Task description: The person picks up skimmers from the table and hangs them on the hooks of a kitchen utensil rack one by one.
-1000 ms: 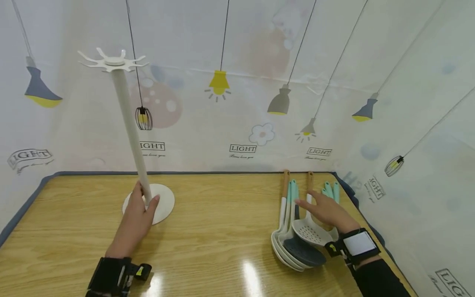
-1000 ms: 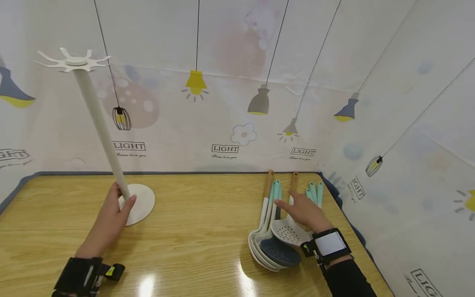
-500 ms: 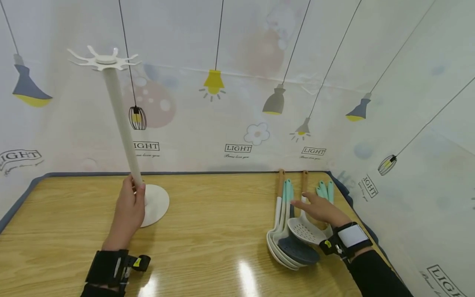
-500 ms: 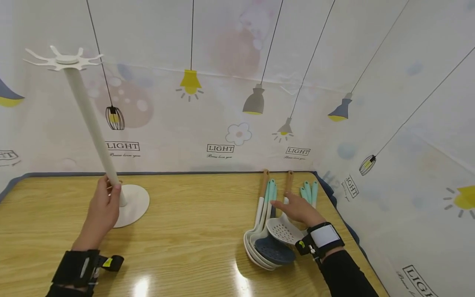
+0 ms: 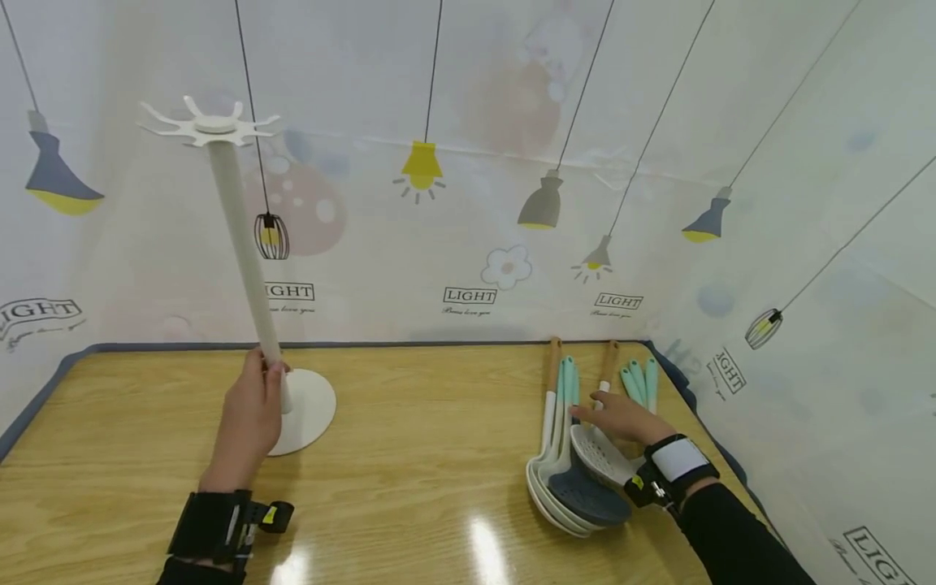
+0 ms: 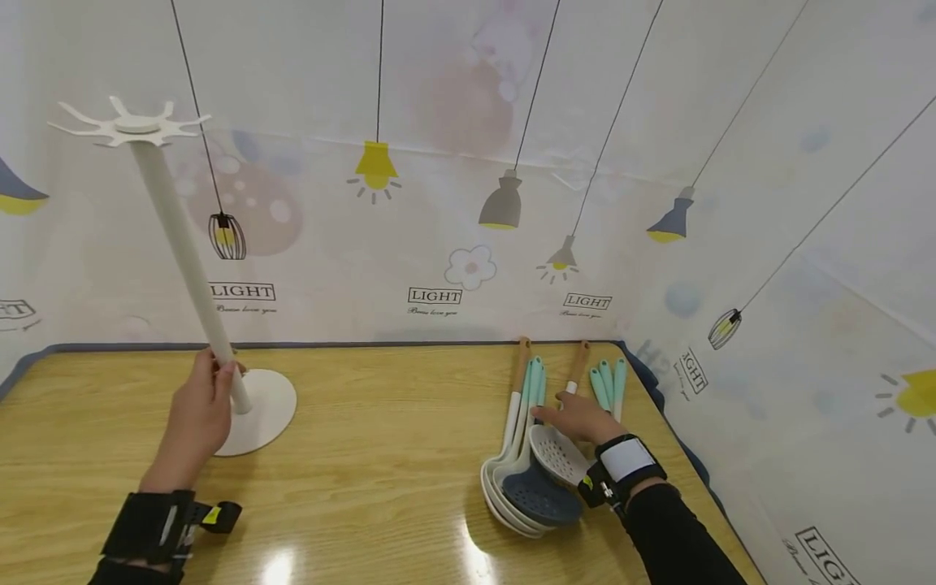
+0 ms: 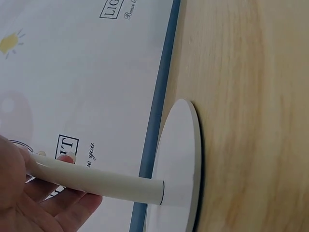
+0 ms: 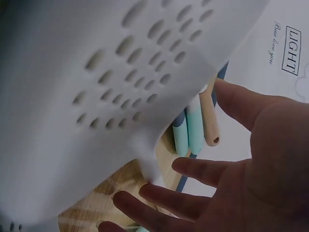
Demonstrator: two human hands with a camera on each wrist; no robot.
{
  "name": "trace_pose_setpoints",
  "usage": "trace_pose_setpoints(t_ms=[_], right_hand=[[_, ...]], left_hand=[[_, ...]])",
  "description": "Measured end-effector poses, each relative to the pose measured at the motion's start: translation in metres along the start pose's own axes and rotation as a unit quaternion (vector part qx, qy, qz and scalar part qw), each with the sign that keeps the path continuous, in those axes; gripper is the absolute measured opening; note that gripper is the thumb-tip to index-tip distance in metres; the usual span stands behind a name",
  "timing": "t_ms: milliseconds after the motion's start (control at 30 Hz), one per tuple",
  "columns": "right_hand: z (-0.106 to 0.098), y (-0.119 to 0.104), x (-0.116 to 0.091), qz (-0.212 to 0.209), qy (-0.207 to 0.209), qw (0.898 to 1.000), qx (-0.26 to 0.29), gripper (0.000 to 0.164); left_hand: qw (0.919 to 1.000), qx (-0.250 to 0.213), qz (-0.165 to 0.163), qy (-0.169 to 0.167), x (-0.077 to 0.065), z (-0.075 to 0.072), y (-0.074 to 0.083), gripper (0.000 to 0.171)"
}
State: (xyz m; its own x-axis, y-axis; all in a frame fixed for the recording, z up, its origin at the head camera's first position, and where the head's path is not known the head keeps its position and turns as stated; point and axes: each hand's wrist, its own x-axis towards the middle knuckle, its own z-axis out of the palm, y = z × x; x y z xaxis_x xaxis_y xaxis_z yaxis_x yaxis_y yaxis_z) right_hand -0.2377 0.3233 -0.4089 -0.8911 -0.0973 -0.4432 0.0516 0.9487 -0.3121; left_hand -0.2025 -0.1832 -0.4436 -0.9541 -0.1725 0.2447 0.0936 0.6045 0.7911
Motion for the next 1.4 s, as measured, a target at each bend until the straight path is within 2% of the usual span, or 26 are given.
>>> trace_pose_setpoints(t_ms=[267,600,700,867,967,1167,1400], right_hand=[[0.008,0.002,0.008,0.023,0.029,0.999,-0.010,0.081],[0.017,0.008,0.025,0.030,0.080,0.995,-0.053,0.054],[0.021,0.012,0.031,0.038,0.081,0.995,-0.043,0.051],[0.024,0.015,0.033,0.057,0.068,0.996,0.006,0.053],[0.023,0.013,0.032,0.067,0.061,0.996,0.028,0.054],[0.023,0.012,0.033,0.069,0.059,0.995,0.039,0.054],[0.023,0.013,0.037,0.103,0.057,0.991,0.057,0.055]], left_hand=[[0.9998,0.020,0.004,0.007,0.000,0.003,0.001,0.038],[0.9994,0.033,0.000,-0.006,0.000,0.002,0.005,0.035],[0.9993,0.036,0.004,-0.008,0.000,0.002,0.005,0.035],[0.9991,0.037,0.021,-0.002,0.000,0.004,0.003,0.035],[0.9995,0.027,0.018,-0.003,-0.001,0.006,0.003,0.036],[0.9997,0.007,0.023,0.001,-0.002,0.011,0.008,0.041],[0.9994,-0.011,0.033,0.007,-0.003,0.020,0.011,0.039]])
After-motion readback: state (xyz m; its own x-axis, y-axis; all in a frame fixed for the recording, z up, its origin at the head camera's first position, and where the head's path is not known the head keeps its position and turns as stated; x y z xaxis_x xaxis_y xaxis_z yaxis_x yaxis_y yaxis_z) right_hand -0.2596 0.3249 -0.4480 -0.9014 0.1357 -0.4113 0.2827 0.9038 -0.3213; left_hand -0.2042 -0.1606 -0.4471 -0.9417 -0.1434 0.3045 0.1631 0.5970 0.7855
